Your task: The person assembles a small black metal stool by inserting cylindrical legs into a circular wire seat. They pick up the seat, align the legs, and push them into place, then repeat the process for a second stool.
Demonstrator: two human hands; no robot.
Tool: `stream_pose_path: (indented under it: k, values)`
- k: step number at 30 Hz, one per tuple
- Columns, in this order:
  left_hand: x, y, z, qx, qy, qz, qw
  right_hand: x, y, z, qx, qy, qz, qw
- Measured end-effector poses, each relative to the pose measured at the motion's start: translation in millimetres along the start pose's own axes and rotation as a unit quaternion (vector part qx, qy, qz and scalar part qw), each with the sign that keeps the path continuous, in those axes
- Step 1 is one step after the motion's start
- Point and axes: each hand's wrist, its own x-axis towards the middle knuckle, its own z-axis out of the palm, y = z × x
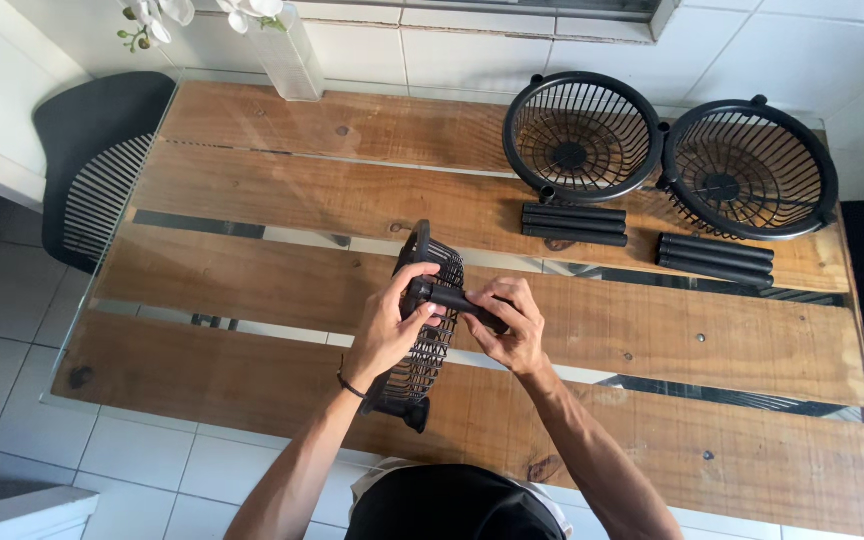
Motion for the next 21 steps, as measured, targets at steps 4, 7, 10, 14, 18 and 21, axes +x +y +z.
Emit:
stream_pose_path:
  k: [4, 7, 10, 14, 18, 21]
  values:
    - [-2.8, -3.1, 0.4, -0.017, -0.007, 0.001, 1.000, 2.4, 1.7, -2.3, 0.014, -0.029, -0.020, 0.999]
    - [-4.2, -7.9, -1.0, -0.005, -0.022, -0.012, 1.000, 4.3, 3.8, -3.5, 0.008, -0.072, -0.004, 0.997]
    - [-4.3, -13.9, -1.5, 0.017, -0.023, 0.012, 1.000, 7.4, 8.3, -4.1, 0.030, -0.110, 0.006, 0.993]
    - [-4.2, -22.1, -3.4, 0.028, -0.045, 0.017, 0.998, 6.3, 11.1, -0.2, 0.069, -0.134, 0.027, 0.988]
    - [-2.8, -29.4, -4.5, 0.041, -0.038, -0.013, 0.998, 2.4, 15.7, 4.0, 0.070, -0.135, 0.027, 0.988]
    - [-1.0, -35.7, -7.5, 0.017, -0.036, 0.014, 0.999, 2.2, 24.2, 1.7, 0.114, -0.167, 0.056, 0.978]
